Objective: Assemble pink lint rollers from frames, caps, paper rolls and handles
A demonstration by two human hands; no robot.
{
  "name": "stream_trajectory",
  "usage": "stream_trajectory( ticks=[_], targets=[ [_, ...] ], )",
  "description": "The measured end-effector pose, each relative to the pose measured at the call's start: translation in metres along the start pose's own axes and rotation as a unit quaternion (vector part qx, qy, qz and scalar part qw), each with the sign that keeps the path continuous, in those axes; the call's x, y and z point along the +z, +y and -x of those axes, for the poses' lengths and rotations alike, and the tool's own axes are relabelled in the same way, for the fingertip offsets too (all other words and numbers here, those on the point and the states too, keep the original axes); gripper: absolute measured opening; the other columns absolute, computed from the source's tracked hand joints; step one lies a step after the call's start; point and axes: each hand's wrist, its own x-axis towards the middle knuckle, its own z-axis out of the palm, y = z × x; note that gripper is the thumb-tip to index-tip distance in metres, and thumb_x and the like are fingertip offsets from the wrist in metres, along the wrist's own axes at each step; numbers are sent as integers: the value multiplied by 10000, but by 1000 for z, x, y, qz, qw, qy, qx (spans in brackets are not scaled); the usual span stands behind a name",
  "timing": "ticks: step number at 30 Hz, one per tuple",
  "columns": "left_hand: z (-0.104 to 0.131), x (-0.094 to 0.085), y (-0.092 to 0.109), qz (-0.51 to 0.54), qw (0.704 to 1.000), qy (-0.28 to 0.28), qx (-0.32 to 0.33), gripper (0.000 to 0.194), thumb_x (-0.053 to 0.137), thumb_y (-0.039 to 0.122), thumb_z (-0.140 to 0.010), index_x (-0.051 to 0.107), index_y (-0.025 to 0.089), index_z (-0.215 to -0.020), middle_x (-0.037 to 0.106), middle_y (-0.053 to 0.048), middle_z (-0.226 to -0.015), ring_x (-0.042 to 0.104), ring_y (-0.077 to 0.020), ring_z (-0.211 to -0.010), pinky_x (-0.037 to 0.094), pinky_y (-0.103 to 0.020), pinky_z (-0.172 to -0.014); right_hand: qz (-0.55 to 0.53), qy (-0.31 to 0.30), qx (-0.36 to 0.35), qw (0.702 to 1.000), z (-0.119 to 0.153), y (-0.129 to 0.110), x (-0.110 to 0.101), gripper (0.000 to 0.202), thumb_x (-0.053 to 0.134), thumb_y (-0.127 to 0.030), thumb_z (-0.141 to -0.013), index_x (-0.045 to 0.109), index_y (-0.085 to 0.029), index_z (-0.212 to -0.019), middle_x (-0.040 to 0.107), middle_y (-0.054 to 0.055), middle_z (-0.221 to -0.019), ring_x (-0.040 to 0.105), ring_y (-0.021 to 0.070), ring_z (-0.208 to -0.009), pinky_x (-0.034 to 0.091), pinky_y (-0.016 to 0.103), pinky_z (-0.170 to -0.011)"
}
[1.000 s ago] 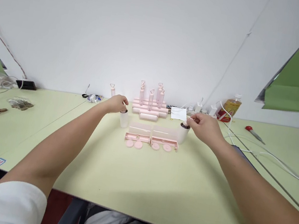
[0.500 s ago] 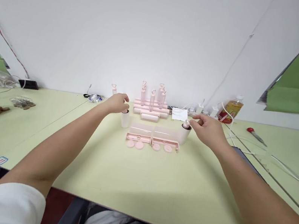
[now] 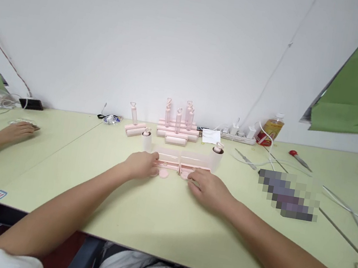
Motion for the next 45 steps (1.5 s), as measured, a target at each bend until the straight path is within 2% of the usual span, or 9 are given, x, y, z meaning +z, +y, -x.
stream_trajectory(
  ticks=[5,11,20,23,27,30,33,37,45],
  targets=[
    [-3,13,2,-12,999,36,7,358,526,443,-802,505,234,-1093,691,-86,-1017,654,-283,-884,444,-330,-647,-2,-10,-14,1000,1,-5,7,218,443,-235,-922,642,-178,-991,628,87,-966,581,218,-923,425,320,-778],
    [-2,18,4,-18,999,43,24,383,530,456,-801,475,244,-1115,685,-83,-1038,654,-277,-905,442,-329,-662,22,1,-40,999,2,-7,13,195,454,-225,-919,640,-169,-933,606,95,-949,531,235,-932,421,351,-792],
    [8,21,9,-19,999,46,-1,392,506,385,-836,433,251,-1196,693,-67,-910,658,-277,-840,445,-338,-656,30,5,-30,999,5,-12,15,238,515,-281,-900,624,-163,-1077,597,126,-1140,496,276,-1059,399,415,-914],
    [25,28,22,-33,994,99,21,369,485,378,-868,463,225,-1203,656,-113,-1042,618,-291,-961,465,-382,-761,25,-10,-16,1000,8,-13,17,299,530,-334,-899,605,-157,-1128,593,141,-1180,501,294,-1098,396,432,-939],
    [45,48,38,-39,980,162,110,468,502,498,-871,502,216,-1244,498,-152,-1336,438,-344,-1234,382,-480,-987,23,-23,-5,999,11,-14,21,423,540,-433,-892,567,-163,-1217,570,164,-1250,478,328,-1169,375,470,-976],
    [46,61,42,-12,980,145,133,614,424,618,-875,460,193,-1317,421,-170,-1428,335,-376,-1328,309,-532,-1060,28,-40,6,999,13,-16,23,494,521,-479,-893,546,-159,-1268,515,185,-1342,433,359,-1239,355,499,-997],
    [40,66,43,1,983,114,145,667,347,649,-889,454,167,-1337,404,-187,-1450,350,-381,-1324,283,-552,-1080,34,-60,15,997,14,-18,23,543,495,-499,-901,529,-136,-1304,469,204,-1398,394,384,-1278,325,526,-1025],
    [34,64,46,0,983,92,159,724,312,668,-889,436,138,-1365,363,-203,-1483,334,-396,-1342,268,-557,-1095,40,-69,17,997,15,-20,21,539,493,-480,-907,530,-121,-1307,477,212,-1390,384,395,-1283,322,536,-1030],
    [25,55,48,8,983,74,170,720,324,698,-870,442,185,-1362,378,-182,-1478,342,-381,-1347,284,-554,-1086,28,-52,-14,998,11,-13,25,470,488,-443,-918,542,-146,-1279,480,206,-1373,388,374,-1280,339,538,-1020]
  ],
)
